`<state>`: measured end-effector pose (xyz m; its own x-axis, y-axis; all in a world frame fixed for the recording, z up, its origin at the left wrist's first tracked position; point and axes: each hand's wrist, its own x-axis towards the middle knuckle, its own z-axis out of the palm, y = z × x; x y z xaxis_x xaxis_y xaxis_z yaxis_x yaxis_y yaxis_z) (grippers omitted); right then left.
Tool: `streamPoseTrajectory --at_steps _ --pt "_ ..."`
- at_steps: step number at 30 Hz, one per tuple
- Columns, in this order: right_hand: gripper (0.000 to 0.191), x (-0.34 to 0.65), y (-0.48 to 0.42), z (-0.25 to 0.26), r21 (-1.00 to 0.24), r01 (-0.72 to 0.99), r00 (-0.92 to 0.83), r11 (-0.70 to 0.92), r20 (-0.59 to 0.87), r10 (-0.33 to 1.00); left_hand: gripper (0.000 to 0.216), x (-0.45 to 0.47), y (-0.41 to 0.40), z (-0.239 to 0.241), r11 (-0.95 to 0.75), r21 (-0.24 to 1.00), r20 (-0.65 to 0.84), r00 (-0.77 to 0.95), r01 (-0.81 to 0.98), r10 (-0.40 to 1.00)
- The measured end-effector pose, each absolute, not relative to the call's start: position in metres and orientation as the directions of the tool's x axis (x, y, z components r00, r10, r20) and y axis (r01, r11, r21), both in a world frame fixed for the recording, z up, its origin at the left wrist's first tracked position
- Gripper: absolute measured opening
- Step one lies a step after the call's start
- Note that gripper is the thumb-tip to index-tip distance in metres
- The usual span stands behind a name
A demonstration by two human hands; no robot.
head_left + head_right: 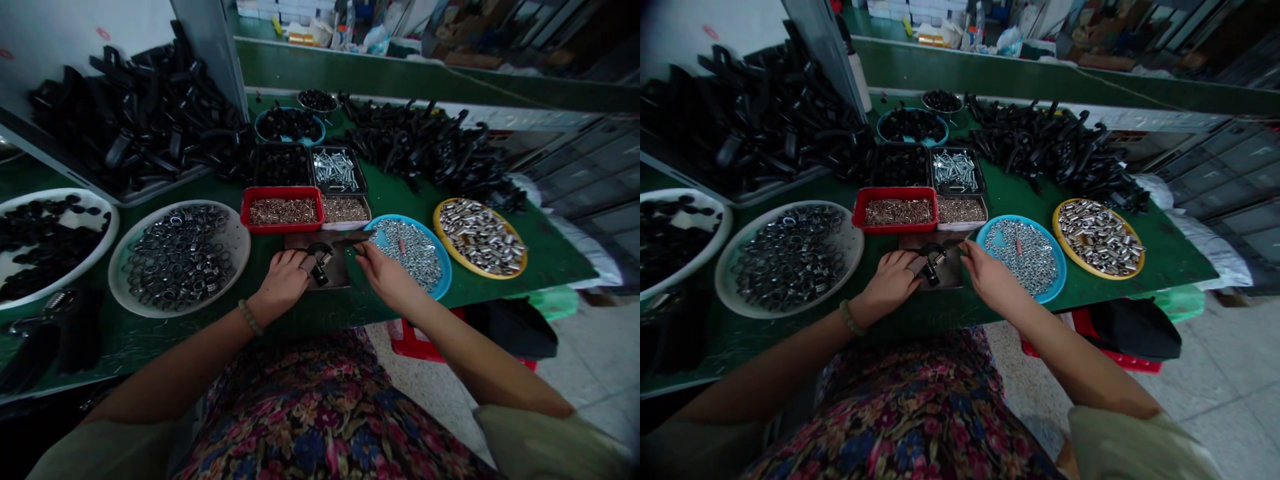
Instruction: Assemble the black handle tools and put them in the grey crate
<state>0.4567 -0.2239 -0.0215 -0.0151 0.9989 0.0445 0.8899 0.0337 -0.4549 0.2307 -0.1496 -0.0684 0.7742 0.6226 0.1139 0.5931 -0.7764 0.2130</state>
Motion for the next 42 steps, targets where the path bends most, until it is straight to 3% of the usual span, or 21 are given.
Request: streamPoseTrajectory --at_steps 4,8,12,14,15,16,18,21,23,28,32,37,42 --pt "0.035 0.458 -0.216 -0.028 -0.445 0.896 -0.006 0.005 0.0 1.0 0.042 0.232 -0.158 -0.08 -0.763 0.203 0.11 0.76 0.614 0.641" --pt "0.037 0.482 -0.229 -0.044 -0.308 0.946 0.108 -0.104 -0.003 0.994 0.046 0.232 -0.161 -0.075 -0.755 0.261 0.082 0.766 0.601 0.638" --pt "0.044 0.517 -0.249 -0.058 -0.029 0.956 0.293 -0.292 0.041 0.955 0.038 0.241 -0.141 -0.049 -0.613 0.616 0.044 0.756 0.494 0.653" --pt "0.045 0.53 -0.248 -0.061 0.062 0.964 0.254 -0.26 0.087 0.963 0.032 0.248 -0.127 -0.041 -0.477 0.77 -0.035 0.775 0.424 0.631" --pt "0.045 0.534 -0.241 -0.06 0.079 0.972 0.213 -0.224 0.12 0.97 0.03 0.251 -0.121 -0.04 -0.433 0.79 -0.087 0.778 0.434 0.622" --pt "0.044 0.537 -0.231 -0.059 0.078 0.981 0.165 -0.178 0.149 0.975 0.028 0.253 -0.118 -0.041 -0.428 0.766 -0.134 0.77 0.479 0.624" --pt "0.041 0.538 -0.198 -0.053 0.049 0.996 0.068 -0.077 0.165 0.984 0.025 0.251 -0.117 -0.046 -0.509 0.601 -0.178 0.724 0.616 0.667" --pt "0.034 0.531 -0.134 -0.046 0.032 0.999 -0.032 0.031 0.058 0.998 0.024 0.244 -0.122 -0.049 -0.642 0.318 -0.168 0.708 0.698 0.686" --pt "0.03 0.526 -0.095 -0.046 0.062 0.998 -0.031 0.033 -0.033 0.999 0.025 0.246 -0.117 -0.042 -0.691 0.25 -0.154 0.732 0.679 0.664" --pt "0.024 0.52 -0.057 -0.057 0.074 0.996 -0.046 0.051 -0.061 0.997 0.027 0.316 -0.059 -0.026 -0.742 0.15 0.11 0.734 0.654 0.67" --pt "0.023 0.526 -0.061 -0.062 0.062 0.997 -0.034 0.035 -0.018 0.999 0.026 0.38 -0.02 -0.035 -0.76 0.124 0.065 0.759 0.638 0.647" --pt "0.021 0.535 -0.06 -0.067 -0.015 1.0 0.005 -0.005 0.009 1.0 0.029 0.393 -0.016 -0.047 -0.753 0.141 0.051 0.755 0.643 0.654" --pt "0.018 0.536 -0.057 -0.068 -0.159 0.987 0.007 0.007 0.091 0.996 0.03 0.39 -0.011 -0.04 -0.736 0.237 0.058 0.747 0.634 0.662"
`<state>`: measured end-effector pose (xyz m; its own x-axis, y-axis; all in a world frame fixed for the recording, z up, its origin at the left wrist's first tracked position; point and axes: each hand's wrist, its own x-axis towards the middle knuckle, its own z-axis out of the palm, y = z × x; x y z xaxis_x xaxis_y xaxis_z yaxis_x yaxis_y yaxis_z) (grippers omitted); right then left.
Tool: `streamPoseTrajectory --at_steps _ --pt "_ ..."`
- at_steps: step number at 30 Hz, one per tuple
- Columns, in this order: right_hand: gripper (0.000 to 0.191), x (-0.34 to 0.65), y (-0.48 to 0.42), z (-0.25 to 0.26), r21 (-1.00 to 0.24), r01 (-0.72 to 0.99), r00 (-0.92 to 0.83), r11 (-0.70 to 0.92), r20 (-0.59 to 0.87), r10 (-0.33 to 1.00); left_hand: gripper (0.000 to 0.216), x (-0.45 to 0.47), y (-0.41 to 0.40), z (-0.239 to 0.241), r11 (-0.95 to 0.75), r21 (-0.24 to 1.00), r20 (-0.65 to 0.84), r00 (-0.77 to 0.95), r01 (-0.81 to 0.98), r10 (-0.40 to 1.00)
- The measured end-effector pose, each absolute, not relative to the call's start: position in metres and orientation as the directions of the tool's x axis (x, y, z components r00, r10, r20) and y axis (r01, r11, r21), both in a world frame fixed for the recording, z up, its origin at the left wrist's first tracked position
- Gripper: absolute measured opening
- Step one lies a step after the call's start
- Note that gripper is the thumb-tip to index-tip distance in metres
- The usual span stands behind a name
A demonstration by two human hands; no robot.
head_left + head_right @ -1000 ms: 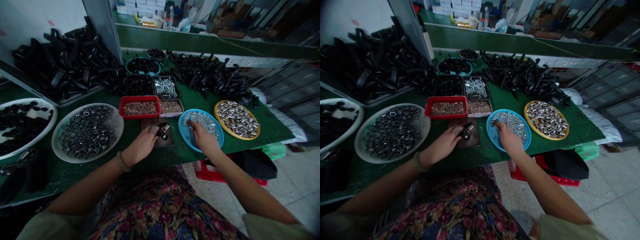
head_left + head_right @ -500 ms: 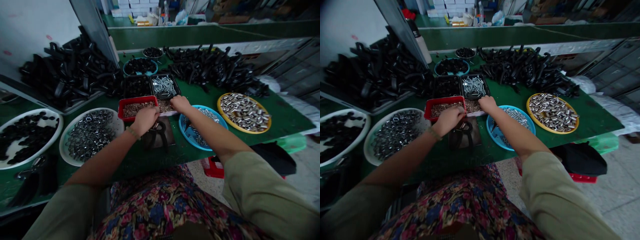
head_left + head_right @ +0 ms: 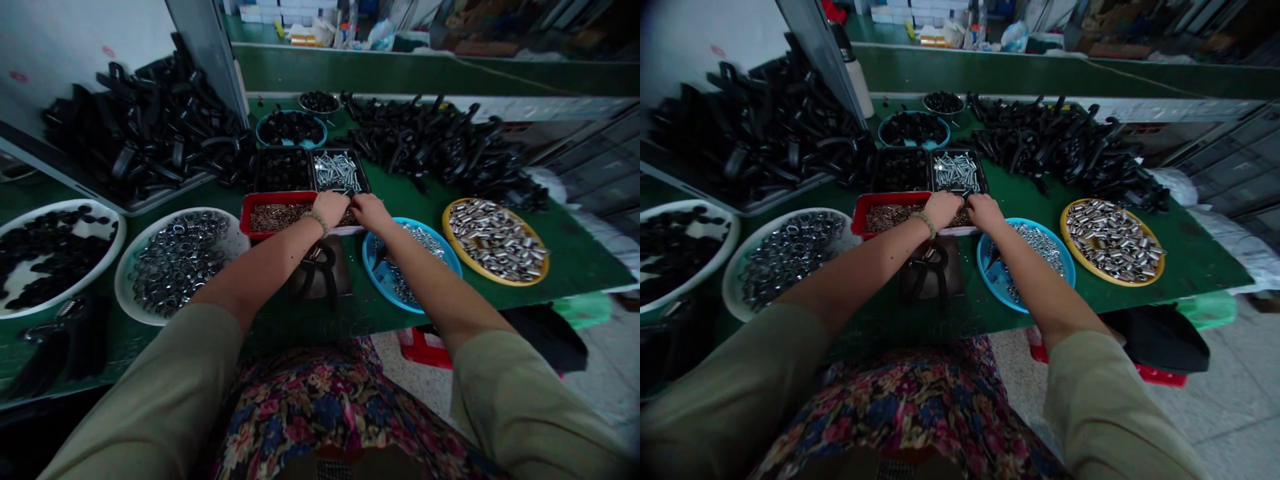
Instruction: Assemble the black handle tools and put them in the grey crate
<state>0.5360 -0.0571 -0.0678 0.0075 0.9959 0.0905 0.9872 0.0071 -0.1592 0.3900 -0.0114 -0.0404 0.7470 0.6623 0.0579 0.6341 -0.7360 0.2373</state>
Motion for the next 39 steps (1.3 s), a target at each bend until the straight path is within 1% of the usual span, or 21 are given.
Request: streamPoseTrajectory --at_steps 2,4,6,7,9,11,13,17,20,23,28,31,36,39 --pt "0.016 0.533 -0.064 -0.064 -0.241 0.971 0.025 0.007 0.13 0.991 0.029 0.385 -0.012 -0.032 -0.714 0.305 0.075 0.731 0.63 0.678" --pt "0.013 0.525 -0.077 -0.06 -0.361 0.932 0.047 0.023 0.184 0.982 0.026 0.367 -0.023 -0.024 -0.689 0.41 0.116 0.714 0.598 0.69" --pt "0.012 0.511 -0.093 -0.059 -0.514 0.851 0.022 0.106 0.237 0.971 0.025 0.335 -0.045 -0.02 -0.65 0.555 0.161 0.7 0.519 0.696" --pt "0.012 0.502 -0.101 -0.06 -0.575 0.801 -0.022 0.168 0.251 0.968 0.024 0.317 -0.059 -0.021 -0.623 0.627 0.177 0.692 0.468 0.699" --pt "0.011 0.484 -0.113 -0.066 -0.632 0.723 -0.147 0.278 0.252 0.956 0.018 0.28 -0.088 -0.028 -0.549 0.727 0.18 0.657 0.412 0.732" --pt "0.01 0.469 -0.118 -0.074 -0.648 0.688 -0.238 0.327 0.224 0.945 0.02 0.254 -0.112 -0.042 -0.488 0.749 0.142 0.61 0.449 0.779" --pt "0.009 0.461 -0.118 -0.082 -0.645 0.694 -0.258 0.321 0.193 0.947 0.022 0.243 -0.125 -0.058 -0.485 0.713 0.144 0.571 0.506 0.808" --pt "0.007 0.461 -0.121 -0.089 -0.627 0.725 -0.232 0.284 0.165 0.958 0.02 0.249 -0.127 -0.08 -0.552 0.615 0.196 0.569 0.563 0.799" --pt "0.008 0.463 -0.127 -0.086 -0.627 0.73 -0.222 0.274 0.161 0.962 0.021 0.253 -0.123 -0.085 -0.575 0.565 0.191 0.584 0.592 0.789" --pt "0.009 0.463 -0.132 -0.085 -0.624 0.733 -0.211 0.269 0.166 0.963 0.022 0.253 -0.123 -0.088 -0.605 0.515 0.22 0.588 0.607 0.778" --pt "0.009 0.463 -0.134 -0.084 -0.582 0.766 -0.216 0.272 0.165 0.962 0.024 0.253 -0.125 -0.09 -0.619 0.473 0.212 0.601 0.627 0.77" --pt "0.01 0.461 -0.135 -0.085 -0.502 0.814 -0.248 0.291 0.153 0.957 0.022 0.254 -0.125 -0.088 -0.638 0.409 0.189 0.623 0.653 0.759" --pt "0.019 0.455 -0.143 -0.087 -0.25 0.889 -0.36 0.384 0.137 0.923 0.025 0.256 -0.128 -0.079 -0.691 0.238 0.156 0.675 0.683 0.721" --pt "0.021 0.455 -0.151 -0.088 -0.197 0.898 -0.378 0.393 0.113 0.919 0.024 0.255 -0.131 -0.076 -0.764 0.155 0.133 0.753 0.626 0.644"
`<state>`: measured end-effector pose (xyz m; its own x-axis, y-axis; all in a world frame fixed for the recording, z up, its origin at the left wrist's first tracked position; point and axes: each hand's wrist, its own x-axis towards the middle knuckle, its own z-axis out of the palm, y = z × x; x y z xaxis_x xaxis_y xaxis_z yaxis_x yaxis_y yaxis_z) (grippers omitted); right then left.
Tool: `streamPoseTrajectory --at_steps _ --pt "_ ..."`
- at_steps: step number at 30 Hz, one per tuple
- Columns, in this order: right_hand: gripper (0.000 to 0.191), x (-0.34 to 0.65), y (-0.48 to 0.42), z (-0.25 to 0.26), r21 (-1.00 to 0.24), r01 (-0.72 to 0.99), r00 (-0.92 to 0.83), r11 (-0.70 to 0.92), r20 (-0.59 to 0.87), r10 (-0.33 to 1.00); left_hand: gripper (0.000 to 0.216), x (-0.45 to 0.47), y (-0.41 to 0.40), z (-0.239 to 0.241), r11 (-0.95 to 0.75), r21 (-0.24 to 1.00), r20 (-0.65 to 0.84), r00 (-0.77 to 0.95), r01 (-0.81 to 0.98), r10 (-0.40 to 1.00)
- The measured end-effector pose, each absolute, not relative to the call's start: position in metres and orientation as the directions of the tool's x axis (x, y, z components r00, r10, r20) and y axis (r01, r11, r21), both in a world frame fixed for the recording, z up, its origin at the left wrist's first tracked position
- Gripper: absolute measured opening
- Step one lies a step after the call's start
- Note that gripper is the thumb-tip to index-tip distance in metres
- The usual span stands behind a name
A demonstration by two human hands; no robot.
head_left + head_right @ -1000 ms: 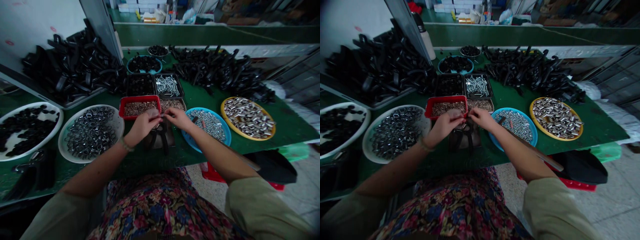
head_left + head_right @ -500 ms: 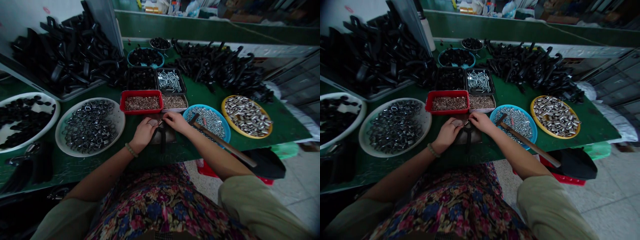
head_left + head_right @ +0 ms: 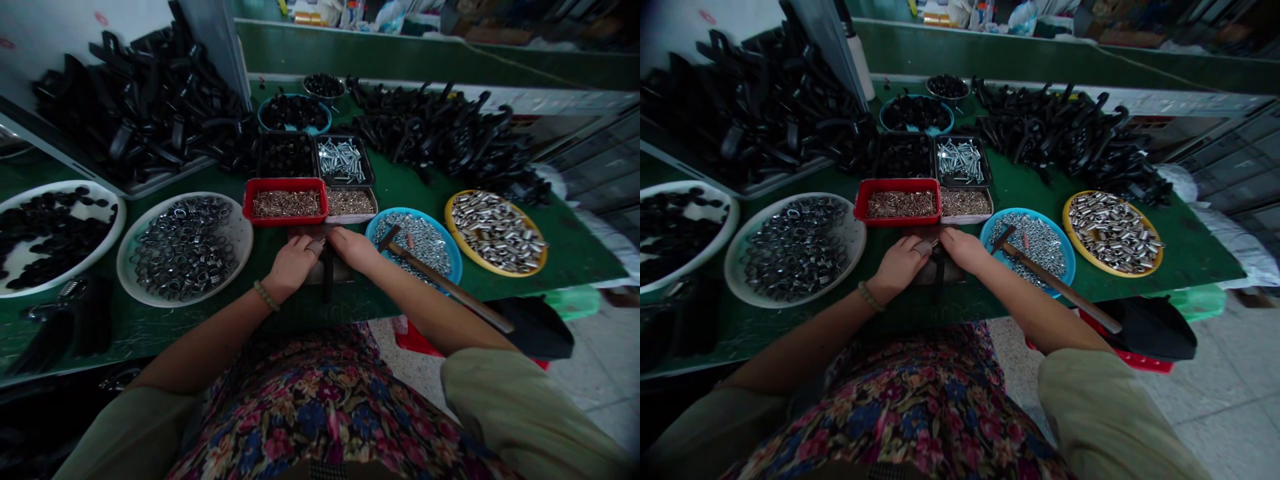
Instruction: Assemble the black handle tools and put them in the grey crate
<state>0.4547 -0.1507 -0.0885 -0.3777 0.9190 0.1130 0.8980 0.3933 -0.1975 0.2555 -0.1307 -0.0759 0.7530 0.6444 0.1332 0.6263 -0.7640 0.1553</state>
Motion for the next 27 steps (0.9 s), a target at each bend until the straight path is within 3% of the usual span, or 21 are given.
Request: streamPoseTrajectory --at_steps 9,18,27 --pt "0.021 0.458 -0.151 -0.087 -0.27 0.886 -0.352 0.377 0.14 0.926 0.025 0.247 -0.138 -0.069 -0.825 0.196 0.122 0.821 0.531 0.557" --pt "0.011 0.459 -0.132 -0.091 -0.697 0.704 -0.079 0.139 0.117 0.99 0.032 0.236 -0.146 -0.067 -0.769 0.287 0.076 0.787 0.571 0.612" --pt "0.013 0.458 -0.137 -0.095 -0.685 0.701 -0.093 0.2 0.19 0.977 0.032 0.234 -0.146 -0.069 -0.751 0.314 0.048 0.78 0.581 0.624"
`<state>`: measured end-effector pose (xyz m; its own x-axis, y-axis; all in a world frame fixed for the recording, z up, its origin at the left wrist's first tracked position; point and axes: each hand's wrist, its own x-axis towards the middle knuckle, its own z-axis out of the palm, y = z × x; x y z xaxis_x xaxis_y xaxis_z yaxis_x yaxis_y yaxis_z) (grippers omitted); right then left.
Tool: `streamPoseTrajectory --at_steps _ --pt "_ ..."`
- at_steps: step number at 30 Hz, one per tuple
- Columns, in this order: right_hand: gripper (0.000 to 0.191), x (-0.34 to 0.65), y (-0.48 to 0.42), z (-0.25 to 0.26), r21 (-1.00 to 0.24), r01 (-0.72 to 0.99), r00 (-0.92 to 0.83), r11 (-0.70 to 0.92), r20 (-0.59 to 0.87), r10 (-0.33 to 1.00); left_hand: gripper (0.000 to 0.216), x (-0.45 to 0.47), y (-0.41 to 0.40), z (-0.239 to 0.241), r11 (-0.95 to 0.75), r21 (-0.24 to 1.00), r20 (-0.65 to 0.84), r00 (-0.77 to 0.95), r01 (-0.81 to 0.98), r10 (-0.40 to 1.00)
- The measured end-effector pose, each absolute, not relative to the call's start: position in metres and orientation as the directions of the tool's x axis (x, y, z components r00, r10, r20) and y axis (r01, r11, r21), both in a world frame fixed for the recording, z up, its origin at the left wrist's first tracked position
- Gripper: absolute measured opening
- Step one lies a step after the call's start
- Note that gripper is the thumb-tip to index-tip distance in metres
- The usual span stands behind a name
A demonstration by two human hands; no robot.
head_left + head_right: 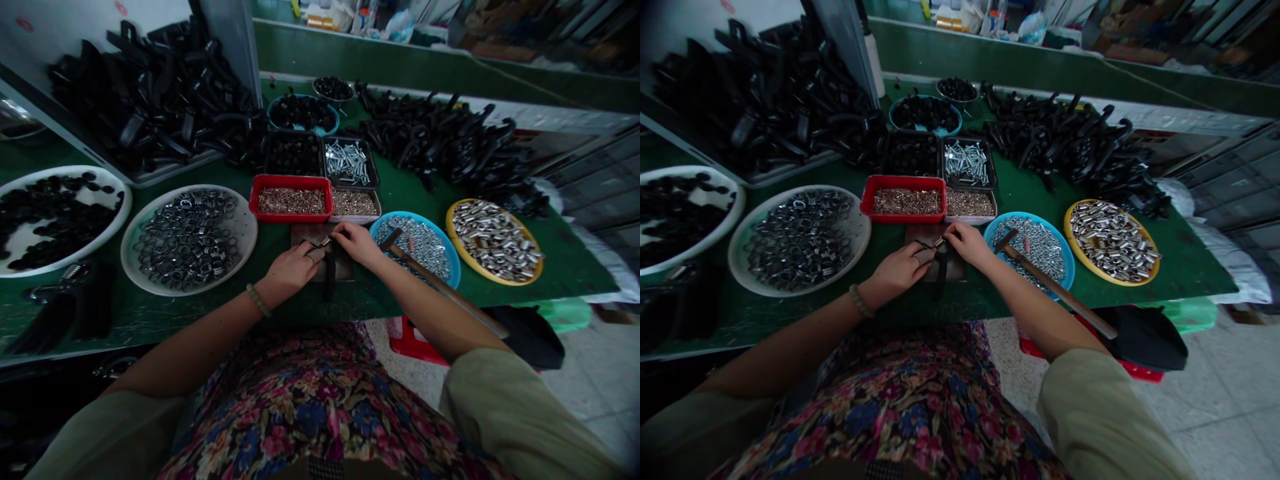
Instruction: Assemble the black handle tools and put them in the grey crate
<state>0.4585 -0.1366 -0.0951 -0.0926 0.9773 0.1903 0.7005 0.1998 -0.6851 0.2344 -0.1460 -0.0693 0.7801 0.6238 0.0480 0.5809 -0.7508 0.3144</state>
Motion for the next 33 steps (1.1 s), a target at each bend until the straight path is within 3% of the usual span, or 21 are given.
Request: streamPoseTrajectory --at_steps 5,11,13,15,17,19,21,23,26,29,33 --pt "0.011 0.459 -0.14 -0.091 -0.577 0.779 -0.15 0.245 0.207 0.967 0.031 0.234 -0.147 -0.07 -0.757 0.304 0.054 0.783 0.578 0.62" --pt "0.021 0.454 -0.148 -0.09 -0.205 0.903 -0.359 0.378 0.125 0.925 0.03 0.235 -0.147 -0.068 -0.749 0.292 0.037 0.776 0.595 0.63" --pt "0.025 0.449 -0.148 -0.087 -0.171 0.905 -0.38 0.39 0.086 0.921 0.031 0.235 -0.148 -0.067 -0.748 0.292 0.031 0.776 0.596 0.63" --pt "0.027 0.45 -0.15 -0.081 -0.22 0.895 -0.38 0.387 0.076 0.922 0.032 0.235 -0.149 -0.066 -0.746 0.288 0.023 0.775 0.6 0.632" --pt "0.03 0.461 -0.159 -0.072 -0.282 0.891 -0.334 0.355 0.12 0.935 0.033 0.235 -0.15 -0.065 -0.746 0.278 0.018 0.774 0.605 0.633" --pt "0.04 0.486 -0.18 -0.064 -0.265 0.929 -0.213 0.26 0.193 0.958 0.035 0.234 -0.151 -0.065 -0.745 0.271 0.019 0.77 0.61 0.638" --pt "0.05 0.519 -0.21 -0.059 -0.134 0.987 -0.057 0.09 0.233 0.971 0.038 0.234 -0.151 -0.065 -0.745 0.27 0.017 0.771 0.61 0.637" --pt "0.051 0.551 -0.241 -0.058 0.046 0.997 0.056 -0.063 0.147 0.988 0.038 0.235 -0.151 -0.065 -0.745 0.265 0.005 0.772 0.612 0.636" --pt "0.044 0.572 -0.275 -0.06 0.182 0.977 0.114 -0.11 -0.013 0.993 0.037 0.235 -0.15 -0.065 -0.739 0.253 -0.013 0.766 0.624 0.643" --pt "0.045 0.557 -0.283 -0.058 0.085 0.984 0.157 -0.156 -0.006 0.988 0.038 0.236 -0.15 -0.066 -0.738 0.259 -0.017 0.767 0.623 0.642" --pt "0.046 0.507 -0.264 -0.043 -0.313 0.932 0.196 -0.18 0.022 0.98 0.04 0.236 -0.15 -0.068 -0.735 0.267 -0.032 0.768 0.623 0.639"
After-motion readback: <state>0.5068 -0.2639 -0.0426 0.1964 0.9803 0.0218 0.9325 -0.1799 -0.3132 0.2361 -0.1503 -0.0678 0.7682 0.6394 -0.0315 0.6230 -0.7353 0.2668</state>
